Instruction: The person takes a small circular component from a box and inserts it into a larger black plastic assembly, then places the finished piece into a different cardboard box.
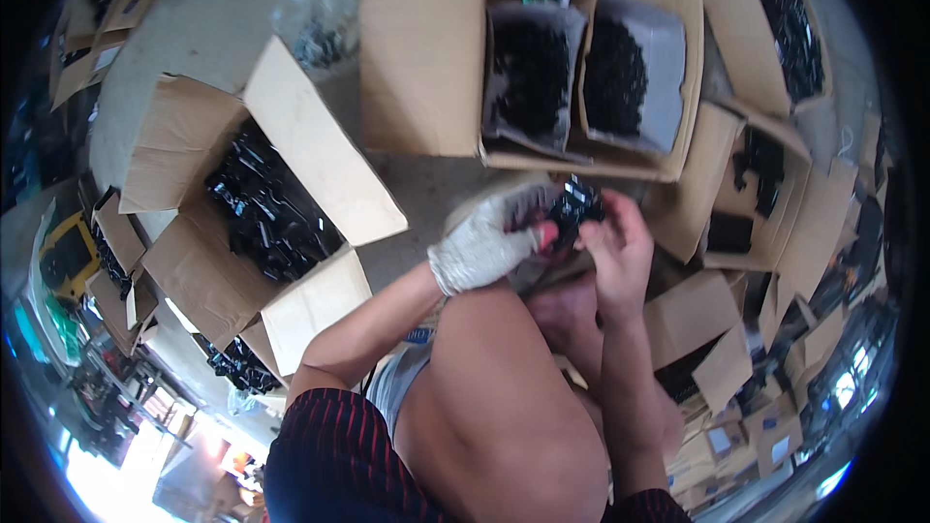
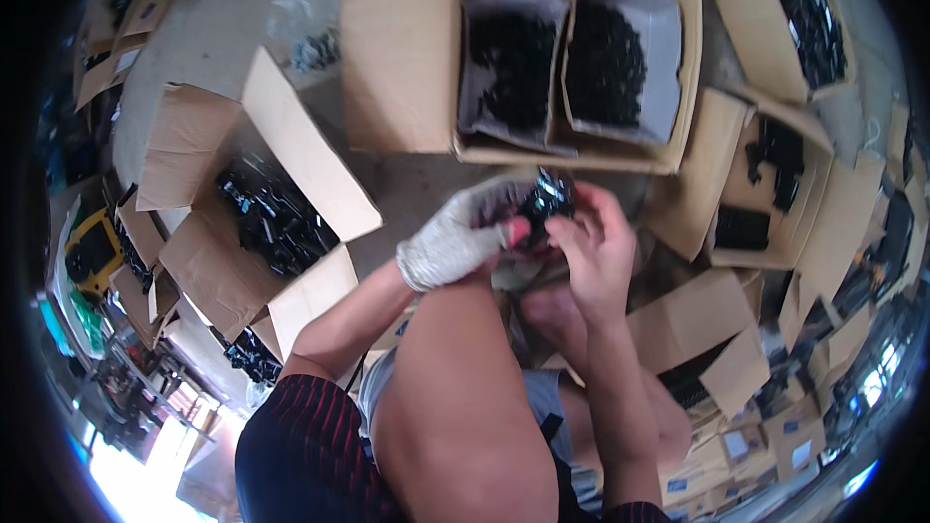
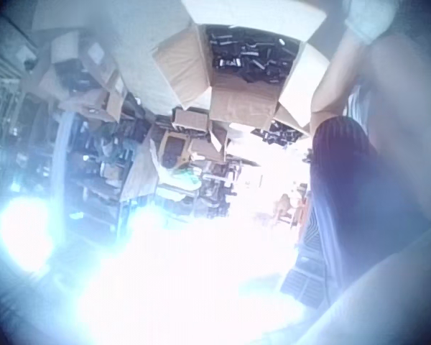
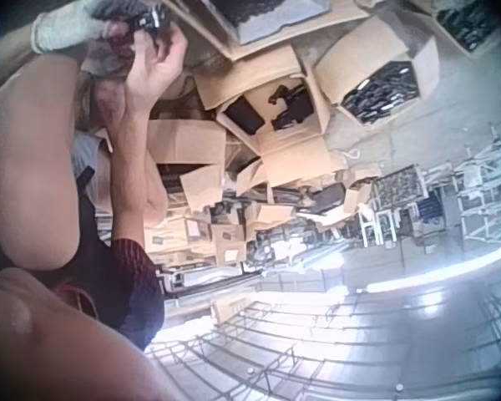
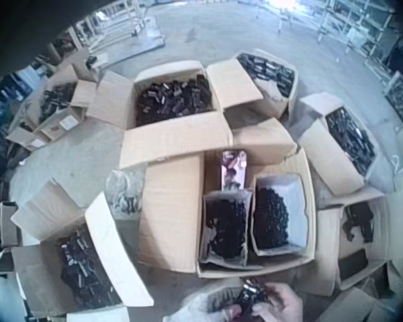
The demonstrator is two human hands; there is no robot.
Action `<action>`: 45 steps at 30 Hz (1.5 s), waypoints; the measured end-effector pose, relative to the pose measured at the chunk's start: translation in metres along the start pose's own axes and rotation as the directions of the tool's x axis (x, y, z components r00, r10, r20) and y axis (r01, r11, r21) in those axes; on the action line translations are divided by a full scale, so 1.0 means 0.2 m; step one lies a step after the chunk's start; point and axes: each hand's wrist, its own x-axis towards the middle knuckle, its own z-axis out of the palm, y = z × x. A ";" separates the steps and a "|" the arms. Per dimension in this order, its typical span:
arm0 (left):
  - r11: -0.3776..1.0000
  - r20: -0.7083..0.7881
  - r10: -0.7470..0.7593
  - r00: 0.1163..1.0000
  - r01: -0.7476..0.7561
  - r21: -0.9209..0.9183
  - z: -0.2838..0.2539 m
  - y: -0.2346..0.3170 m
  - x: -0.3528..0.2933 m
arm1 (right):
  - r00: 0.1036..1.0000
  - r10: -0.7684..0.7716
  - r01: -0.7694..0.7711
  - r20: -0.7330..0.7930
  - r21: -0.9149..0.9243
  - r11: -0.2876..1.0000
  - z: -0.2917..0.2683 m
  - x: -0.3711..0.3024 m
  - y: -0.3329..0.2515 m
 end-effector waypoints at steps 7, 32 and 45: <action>0.978 -0.005 0.208 0.978 -0.208 0.006 -0.08 0.02 -0.02 | 0.995 0.019 -0.008 -0.094 0.112 0.994 0.14 0.06 -0.05; 0.932 -0.103 0.342 0.934 -0.323 0.162 -0.11 0.08 -0.08 | 0.982 -0.187 0.181 -0.027 -0.154 0.971 0.31 0.06 -0.12; 0.955 -0.195 0.292 0.936 -0.298 0.001 -0.15 0.06 -0.10 | 0.970 -0.244 0.235 0.002 -0.279 0.931 0.27 0.25 -0.10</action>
